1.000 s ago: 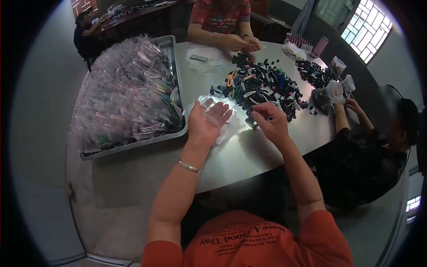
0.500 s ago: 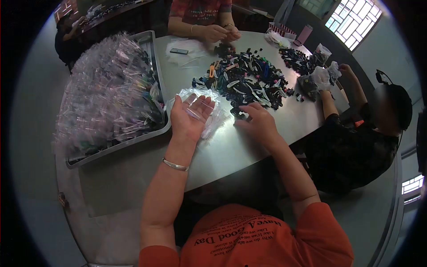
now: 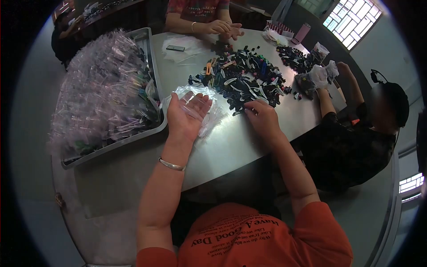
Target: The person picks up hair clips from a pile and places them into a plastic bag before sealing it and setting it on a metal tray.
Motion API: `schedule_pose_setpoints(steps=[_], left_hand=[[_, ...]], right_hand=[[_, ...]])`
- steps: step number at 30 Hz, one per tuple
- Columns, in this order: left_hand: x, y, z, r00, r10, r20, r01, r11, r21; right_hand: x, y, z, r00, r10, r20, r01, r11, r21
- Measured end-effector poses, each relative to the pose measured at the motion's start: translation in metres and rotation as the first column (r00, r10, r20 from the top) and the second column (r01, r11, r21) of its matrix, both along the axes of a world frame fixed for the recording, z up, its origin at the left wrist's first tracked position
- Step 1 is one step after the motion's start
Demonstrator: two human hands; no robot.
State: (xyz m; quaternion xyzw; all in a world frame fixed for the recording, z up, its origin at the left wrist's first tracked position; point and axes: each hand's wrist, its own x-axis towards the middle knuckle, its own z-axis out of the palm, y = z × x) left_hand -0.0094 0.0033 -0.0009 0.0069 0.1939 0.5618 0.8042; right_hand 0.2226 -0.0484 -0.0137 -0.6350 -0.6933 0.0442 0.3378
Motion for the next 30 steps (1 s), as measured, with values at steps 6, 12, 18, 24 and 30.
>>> schedule_pose_setpoints(steps=[6,12,18,24,30], left_hand=[[0.0,0.002,-0.003,1.0,0.004,-0.016,-0.004,1.0,0.02],[0.0,0.002,-0.005,0.999,-0.016,-0.031,0.017,1.0,0.026],[0.003,0.001,-0.004,0.999,0.006,-0.032,-0.006,1.0,0.014],[0.006,-0.001,-0.001,0.999,0.028,0.022,-0.027,0.999,-0.044],[0.008,0.0,-0.005,1.0,-0.002,0.031,0.003,0.999,-0.043]], right_hand=[[-0.009,-0.001,0.006,0.982,-0.001,0.188,-0.047,0.967,0.25],[-0.013,0.002,0.003,0.957,0.108,0.271,-0.171,0.96,0.22],[-0.022,0.003,0.006,0.953,0.082,0.293,-0.175,0.936,0.305],[-0.06,-0.019,0.046,0.974,0.199,-0.11,-0.182,0.972,0.149],[-0.084,-0.014,0.056,0.945,0.22,0.244,-0.29,0.905,0.31]])
